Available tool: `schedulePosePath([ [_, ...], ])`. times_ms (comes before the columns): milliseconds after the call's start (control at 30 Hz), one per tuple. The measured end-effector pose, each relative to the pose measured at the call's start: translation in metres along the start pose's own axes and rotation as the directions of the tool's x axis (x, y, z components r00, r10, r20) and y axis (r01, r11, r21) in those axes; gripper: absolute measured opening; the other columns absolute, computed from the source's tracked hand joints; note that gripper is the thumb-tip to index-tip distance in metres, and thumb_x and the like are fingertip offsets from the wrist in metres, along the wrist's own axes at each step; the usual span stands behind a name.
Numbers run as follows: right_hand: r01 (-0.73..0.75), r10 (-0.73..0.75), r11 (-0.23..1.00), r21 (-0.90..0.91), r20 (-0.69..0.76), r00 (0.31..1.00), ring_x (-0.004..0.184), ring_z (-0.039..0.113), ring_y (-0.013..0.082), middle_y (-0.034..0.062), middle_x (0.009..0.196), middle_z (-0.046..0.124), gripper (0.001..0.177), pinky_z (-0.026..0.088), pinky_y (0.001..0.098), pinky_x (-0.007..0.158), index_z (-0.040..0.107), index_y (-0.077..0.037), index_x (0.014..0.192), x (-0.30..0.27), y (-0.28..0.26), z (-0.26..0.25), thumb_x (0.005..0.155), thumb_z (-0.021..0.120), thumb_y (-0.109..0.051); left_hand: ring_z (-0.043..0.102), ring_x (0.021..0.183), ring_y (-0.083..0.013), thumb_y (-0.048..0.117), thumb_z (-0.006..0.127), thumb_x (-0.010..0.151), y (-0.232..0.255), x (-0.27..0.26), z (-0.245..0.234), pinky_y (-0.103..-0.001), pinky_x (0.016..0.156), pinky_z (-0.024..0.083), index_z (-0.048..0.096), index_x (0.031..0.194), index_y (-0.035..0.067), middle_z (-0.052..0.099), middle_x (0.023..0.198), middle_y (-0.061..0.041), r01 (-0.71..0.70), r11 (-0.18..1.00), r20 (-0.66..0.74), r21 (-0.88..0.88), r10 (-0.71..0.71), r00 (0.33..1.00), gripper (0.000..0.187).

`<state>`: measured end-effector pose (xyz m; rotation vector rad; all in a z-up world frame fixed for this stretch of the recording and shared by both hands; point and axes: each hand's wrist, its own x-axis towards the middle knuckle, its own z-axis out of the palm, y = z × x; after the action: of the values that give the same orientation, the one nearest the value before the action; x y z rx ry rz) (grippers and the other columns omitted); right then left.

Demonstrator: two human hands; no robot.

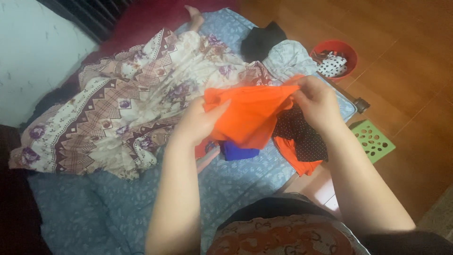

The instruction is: Folding various pieces of clothing and stacking them on a bed.

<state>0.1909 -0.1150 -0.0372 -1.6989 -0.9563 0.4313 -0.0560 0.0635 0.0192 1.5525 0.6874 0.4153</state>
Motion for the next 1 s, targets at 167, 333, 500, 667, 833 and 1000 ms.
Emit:
schedulePosePath([
  [167,-0.098,-0.037,0.837,0.539,0.234,0.972,0.111,0.062,0.0124,0.0004,0.116,0.066,0.024,0.050,0.0282,0.096,0.058,-0.005,0.124,-0.004,0.022,0.013,0.100,0.055,-0.003,0.067,0.107,-0.0134,0.026,0.066,0.098,0.005,0.001,0.008,-0.031,0.093,0.055,0.064,0.131,0.000,0.071,0.121,-0.005,0.059,0.974,0.149,-0.217,-0.027,0.988,0.042],
  [333,-0.580,0.186,0.441,0.685,0.562,0.806,0.110,0.068,0.0143,0.0020,0.122,0.071,0.039,0.055,0.0330,0.091,0.055,-0.008,0.136,-0.018,-0.037,0.032,0.104,0.051,-0.031,0.067,0.117,-0.0188,0.024,0.069,0.096,-0.011,0.017,0.016,-0.036,0.101,0.053,0.061,0.132,0.000,0.071,0.127,-0.009,0.205,0.883,0.076,-0.423,-0.191,0.979,0.044],
  [500,-0.402,0.094,0.792,0.459,0.559,0.824,0.103,0.066,0.0124,0.0012,0.116,0.073,0.046,0.054,0.0296,0.092,0.064,-0.001,0.131,-0.025,0.000,0.048,0.088,0.075,-0.014,0.067,0.116,-0.0220,0.026,0.069,0.096,-0.029,0.027,0.000,-0.040,0.099,0.054,0.063,0.132,0.000,0.070,0.127,-0.010,0.206,0.824,0.180,-0.528,-0.128,0.975,0.045],
  [667,-0.570,0.298,0.650,0.502,0.522,0.799,0.093,0.072,0.0131,0.0045,0.104,0.078,0.027,0.058,0.0296,0.085,0.074,0.000,0.111,-0.018,-0.008,0.047,0.088,0.073,-0.014,0.067,0.114,-0.0208,0.024,0.068,0.097,-0.052,0.026,-0.024,-0.039,0.097,0.055,0.062,0.132,0.001,0.070,0.126,-0.009,0.187,0.841,0.149,-0.508,-0.128,0.980,0.042],
  [833,-0.567,0.268,0.626,0.535,0.535,0.801,0.088,0.068,0.0142,0.0077,0.106,0.075,0.030,0.053,0.0280,0.072,0.071,0.003,0.118,-0.010,0.020,0.057,0.095,0.073,-0.016,0.061,0.131,-0.0272,0.044,0.060,0.099,-0.115,0.029,-0.040,-0.045,0.112,0.048,0.055,0.142,0.000,0.062,0.143,-0.014,0.173,0.652,0.108,-0.738,-0.140,0.984,0.062],
  [1000,-0.550,0.250,0.621,0.559,0.523,0.815,0.093,0.071,0.0150,0.0068,0.108,0.076,0.031,0.057,0.0301,0.081,0.070,0.002,0.119,0.000,0.003,0.065,0.094,0.071,-0.016,0.058,0.136,-0.0292,0.055,0.057,0.093,-0.169,0.021,-0.021,-0.045,0.115,0.044,0.053,0.144,-0.004,0.060,0.147,-0.017,0.171,0.417,0.176,-0.893,-0.028,0.984,0.078],
])
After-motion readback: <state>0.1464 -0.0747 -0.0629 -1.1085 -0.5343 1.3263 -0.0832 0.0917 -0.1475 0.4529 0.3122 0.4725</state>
